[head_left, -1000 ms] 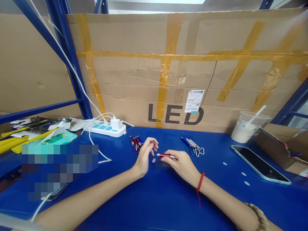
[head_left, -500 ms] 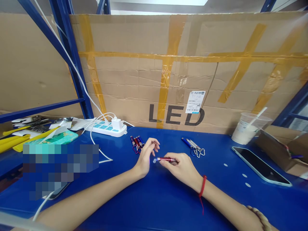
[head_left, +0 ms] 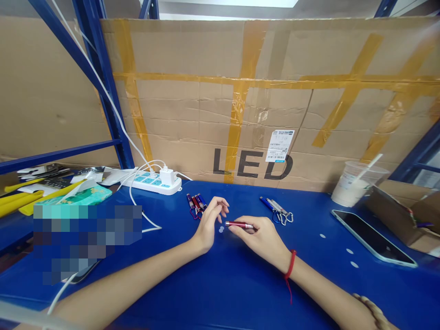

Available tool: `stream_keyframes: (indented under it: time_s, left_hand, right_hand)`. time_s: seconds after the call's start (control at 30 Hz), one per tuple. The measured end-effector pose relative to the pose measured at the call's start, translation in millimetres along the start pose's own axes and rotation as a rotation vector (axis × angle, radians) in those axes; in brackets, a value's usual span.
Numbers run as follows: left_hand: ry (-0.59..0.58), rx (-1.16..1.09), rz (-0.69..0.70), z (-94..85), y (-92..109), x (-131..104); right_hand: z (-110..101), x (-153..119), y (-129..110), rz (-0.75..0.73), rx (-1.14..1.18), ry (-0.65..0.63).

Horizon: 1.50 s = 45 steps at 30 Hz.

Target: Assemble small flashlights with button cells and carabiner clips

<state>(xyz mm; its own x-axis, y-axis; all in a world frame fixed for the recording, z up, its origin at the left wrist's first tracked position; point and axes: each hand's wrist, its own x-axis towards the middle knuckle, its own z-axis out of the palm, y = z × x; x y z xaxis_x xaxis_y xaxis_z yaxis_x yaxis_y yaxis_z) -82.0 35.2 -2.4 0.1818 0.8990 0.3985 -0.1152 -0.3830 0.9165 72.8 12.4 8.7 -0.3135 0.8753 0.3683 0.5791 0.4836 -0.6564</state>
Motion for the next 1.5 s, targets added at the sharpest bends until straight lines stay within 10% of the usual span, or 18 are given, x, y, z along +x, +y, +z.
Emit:
stream_keyframes:
  time_s: [1.5]
  left_hand:
    - [-0.002, 0.0, 0.018, 0.5, 0.3, -0.5]
  right_hand:
    - [0.2, 2.7, 2.0, -0.032, 0.002, 0.069]
